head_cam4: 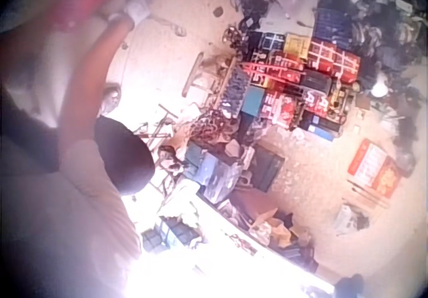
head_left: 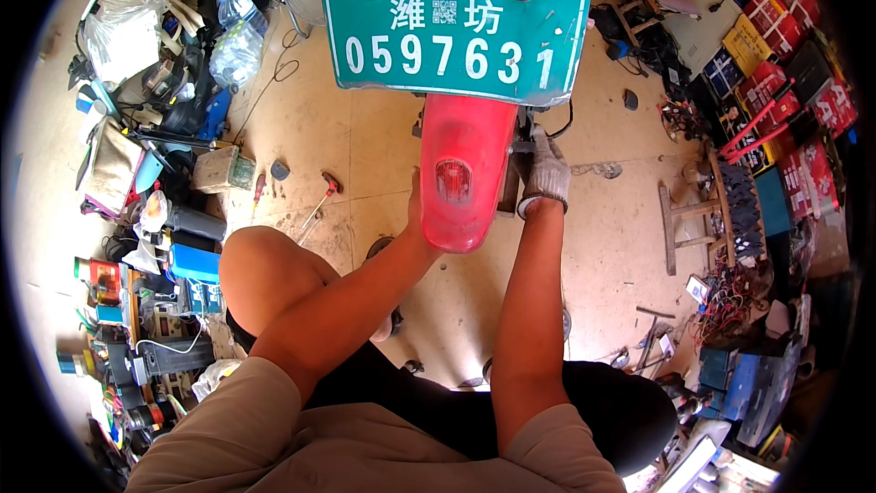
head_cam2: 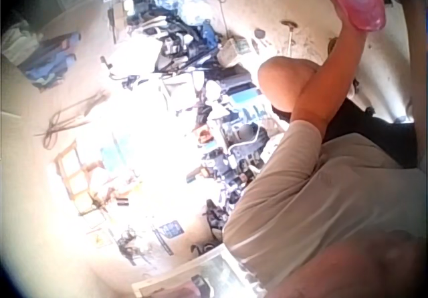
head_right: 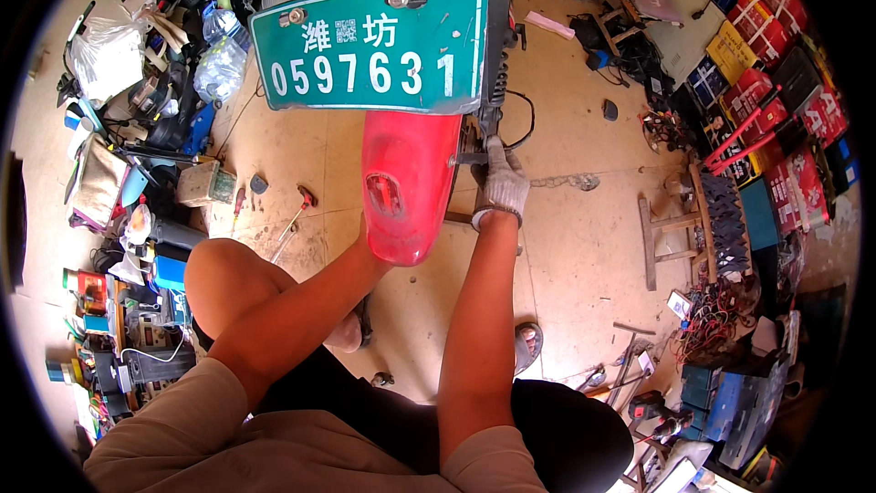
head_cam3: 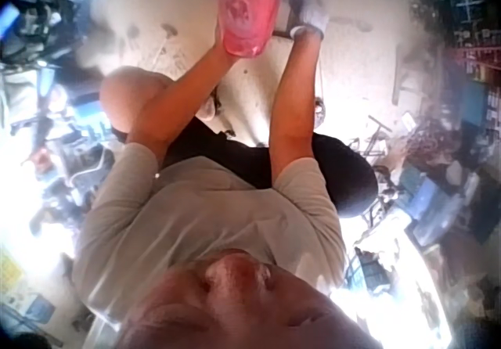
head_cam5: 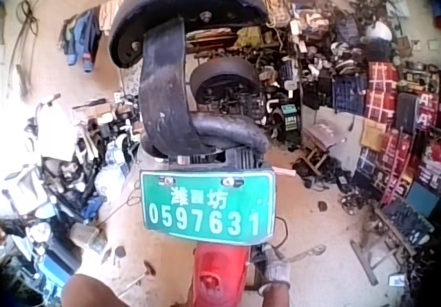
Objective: The person cleans a wheel component by hand, attaches it to the rear wheel assembly of a motorcycle, and tightens the axle bolt using a T-handle wrench.
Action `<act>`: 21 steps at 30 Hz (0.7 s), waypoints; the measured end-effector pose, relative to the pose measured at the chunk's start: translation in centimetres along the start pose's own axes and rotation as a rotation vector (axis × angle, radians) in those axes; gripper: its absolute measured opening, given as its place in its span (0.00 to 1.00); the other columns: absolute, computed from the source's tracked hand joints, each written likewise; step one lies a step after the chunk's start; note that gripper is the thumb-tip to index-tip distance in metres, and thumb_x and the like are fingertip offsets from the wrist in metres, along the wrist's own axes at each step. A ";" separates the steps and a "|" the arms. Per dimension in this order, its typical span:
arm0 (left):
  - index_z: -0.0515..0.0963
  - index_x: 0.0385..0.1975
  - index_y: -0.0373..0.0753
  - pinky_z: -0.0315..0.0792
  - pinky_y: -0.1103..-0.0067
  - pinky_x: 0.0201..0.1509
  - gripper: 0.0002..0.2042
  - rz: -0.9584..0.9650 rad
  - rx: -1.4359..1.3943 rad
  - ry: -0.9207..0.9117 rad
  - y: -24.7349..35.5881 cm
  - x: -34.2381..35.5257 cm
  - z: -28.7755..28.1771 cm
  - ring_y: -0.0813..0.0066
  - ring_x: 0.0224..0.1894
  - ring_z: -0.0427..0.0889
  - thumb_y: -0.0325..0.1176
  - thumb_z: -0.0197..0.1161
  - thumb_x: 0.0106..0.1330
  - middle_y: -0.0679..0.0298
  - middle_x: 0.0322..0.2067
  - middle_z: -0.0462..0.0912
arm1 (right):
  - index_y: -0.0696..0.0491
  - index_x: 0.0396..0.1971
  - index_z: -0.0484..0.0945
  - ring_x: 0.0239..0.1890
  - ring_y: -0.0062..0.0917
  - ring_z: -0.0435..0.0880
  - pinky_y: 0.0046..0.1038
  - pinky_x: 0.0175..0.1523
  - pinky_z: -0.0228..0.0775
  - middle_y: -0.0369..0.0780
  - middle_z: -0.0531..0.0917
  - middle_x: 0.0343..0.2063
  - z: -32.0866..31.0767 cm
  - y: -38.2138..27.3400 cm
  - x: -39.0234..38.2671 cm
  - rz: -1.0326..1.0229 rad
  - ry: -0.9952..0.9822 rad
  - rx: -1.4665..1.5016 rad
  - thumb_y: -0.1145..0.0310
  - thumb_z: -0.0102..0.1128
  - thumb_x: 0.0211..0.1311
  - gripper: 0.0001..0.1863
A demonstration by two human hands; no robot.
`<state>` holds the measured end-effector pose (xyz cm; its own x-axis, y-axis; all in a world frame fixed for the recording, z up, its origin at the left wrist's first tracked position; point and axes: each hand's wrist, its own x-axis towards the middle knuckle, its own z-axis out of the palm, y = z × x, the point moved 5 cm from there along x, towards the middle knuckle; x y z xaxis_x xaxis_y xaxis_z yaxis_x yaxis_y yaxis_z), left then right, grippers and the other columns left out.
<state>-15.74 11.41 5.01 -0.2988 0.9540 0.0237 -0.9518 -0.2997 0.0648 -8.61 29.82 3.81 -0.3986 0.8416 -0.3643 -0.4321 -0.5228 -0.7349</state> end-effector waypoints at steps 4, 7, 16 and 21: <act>0.61 0.73 0.42 0.72 0.53 0.68 0.48 0.004 -0.048 -0.011 -0.1 -0.1 0.2 0.48 0.68 0.71 0.69 0.65 0.60 0.51 0.70 0.68 | 0.56 0.43 0.84 0.31 0.22 0.82 0.24 0.35 0.79 0.37 0.85 0.34 0.2 -0.2 -0.3 0.006 0.002 0.006 0.56 0.73 0.64 0.18; 0.61 0.73 0.41 0.73 0.53 0.68 0.48 -0.008 -0.059 -0.052 -0.3 -0.1 0.5 0.48 0.68 0.72 0.69 0.65 0.61 0.51 0.70 0.68 | 0.56 0.43 0.84 0.31 0.22 0.83 0.24 0.35 0.80 0.38 0.85 0.34 0.2 0.0 -0.2 0.002 0.011 0.014 0.57 0.73 0.64 0.18; 0.61 0.73 0.41 0.72 0.52 0.68 0.44 0.034 -0.152 -0.080 -0.6 0.0 -0.1 0.46 0.68 0.71 0.66 0.62 0.65 0.50 0.70 0.67 | 0.59 0.43 0.83 0.32 0.22 0.83 0.24 0.35 0.80 0.39 0.85 0.35 0.5 -0.1 -0.6 -0.007 0.036 0.027 0.58 0.74 0.63 0.20; 0.61 0.73 0.41 0.69 0.53 0.71 0.41 0.009 -0.246 -0.093 -1.5 0.4 1.4 0.46 0.71 0.67 0.61 0.62 0.67 0.50 0.72 0.65 | 0.59 0.45 0.82 0.32 0.22 0.83 0.23 0.35 0.80 0.39 0.85 0.35 0.0 0.1 -0.2 -0.024 0.034 0.068 0.57 0.75 0.62 0.22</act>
<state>-14.35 12.27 6.36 -0.3107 0.9435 0.1153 -0.9407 -0.2878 -0.1798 -8.60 29.63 3.86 -0.3604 0.8575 -0.3671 -0.4956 -0.5094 -0.7034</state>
